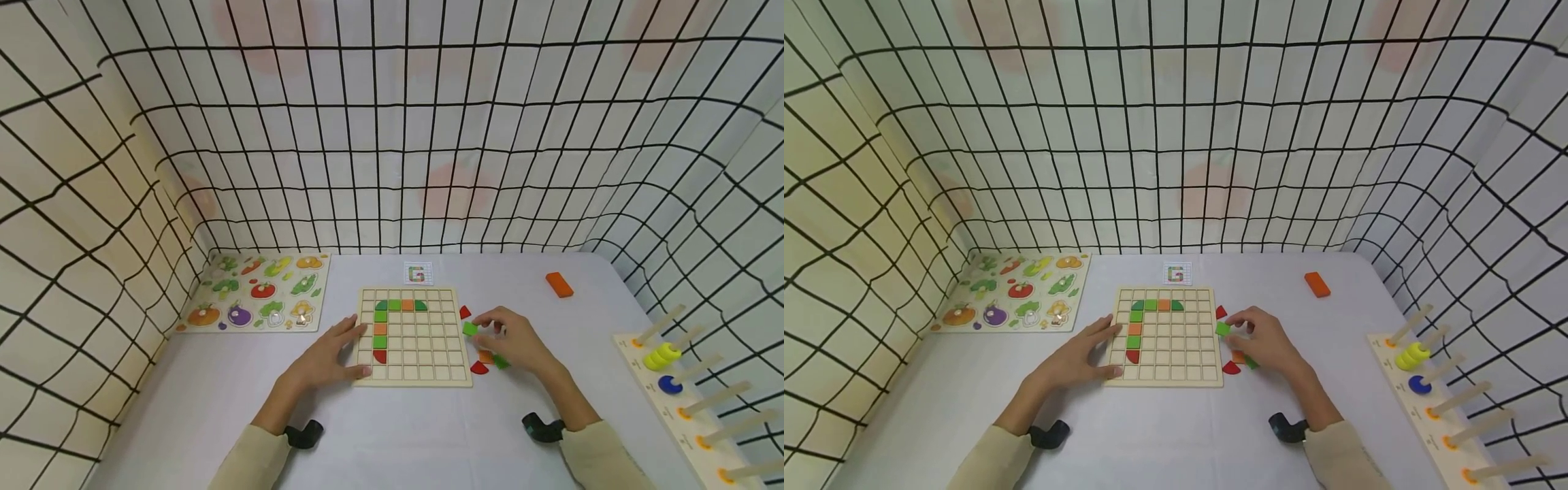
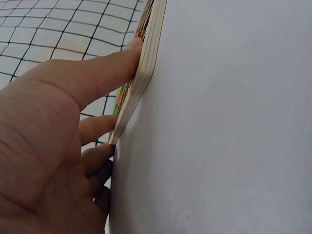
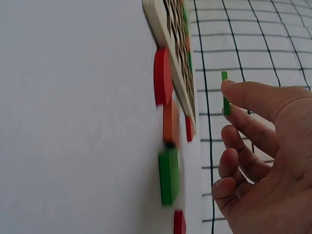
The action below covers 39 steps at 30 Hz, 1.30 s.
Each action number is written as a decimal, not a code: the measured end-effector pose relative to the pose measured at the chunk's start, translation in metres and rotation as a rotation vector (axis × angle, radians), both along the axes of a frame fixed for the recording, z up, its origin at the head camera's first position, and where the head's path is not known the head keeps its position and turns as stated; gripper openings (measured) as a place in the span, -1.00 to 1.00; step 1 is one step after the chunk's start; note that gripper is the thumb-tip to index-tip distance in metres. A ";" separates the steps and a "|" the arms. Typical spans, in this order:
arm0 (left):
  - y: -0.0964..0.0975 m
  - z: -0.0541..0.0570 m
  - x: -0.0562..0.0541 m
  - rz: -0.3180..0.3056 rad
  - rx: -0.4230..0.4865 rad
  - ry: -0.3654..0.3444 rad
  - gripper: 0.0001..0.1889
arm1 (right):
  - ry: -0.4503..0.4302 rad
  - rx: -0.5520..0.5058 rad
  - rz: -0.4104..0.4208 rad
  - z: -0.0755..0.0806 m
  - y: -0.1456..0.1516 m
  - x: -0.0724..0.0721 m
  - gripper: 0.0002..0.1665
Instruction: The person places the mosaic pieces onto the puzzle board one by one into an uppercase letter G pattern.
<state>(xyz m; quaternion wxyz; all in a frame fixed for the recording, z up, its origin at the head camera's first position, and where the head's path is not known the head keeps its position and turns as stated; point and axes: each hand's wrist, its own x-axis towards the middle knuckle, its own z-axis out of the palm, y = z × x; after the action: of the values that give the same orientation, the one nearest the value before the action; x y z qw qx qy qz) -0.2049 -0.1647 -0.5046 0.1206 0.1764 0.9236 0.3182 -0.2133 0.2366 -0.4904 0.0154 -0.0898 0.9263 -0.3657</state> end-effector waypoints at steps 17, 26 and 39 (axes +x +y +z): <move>0.003 0.006 -0.004 0.048 -0.019 -0.014 -0.02 | -0.008 -0.105 0.235 0.000 -0.070 0.002 -0.71; 0.005 0.005 -0.003 0.043 -0.027 -0.007 -0.03 | -0.054 -0.103 0.285 -0.008 -0.100 0.000 -0.73; 0.005 0.003 -0.003 0.071 -0.017 -0.013 -0.04 | -0.045 -0.056 0.323 -0.012 -0.121 0.003 -0.75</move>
<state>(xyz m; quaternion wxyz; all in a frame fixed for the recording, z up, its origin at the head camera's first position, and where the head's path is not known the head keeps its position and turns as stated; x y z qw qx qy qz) -0.2074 -0.1597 -0.5012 0.1166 0.1406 0.9311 0.3157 -0.2103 0.1153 -0.5020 0.0923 -0.2297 0.8885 -0.3863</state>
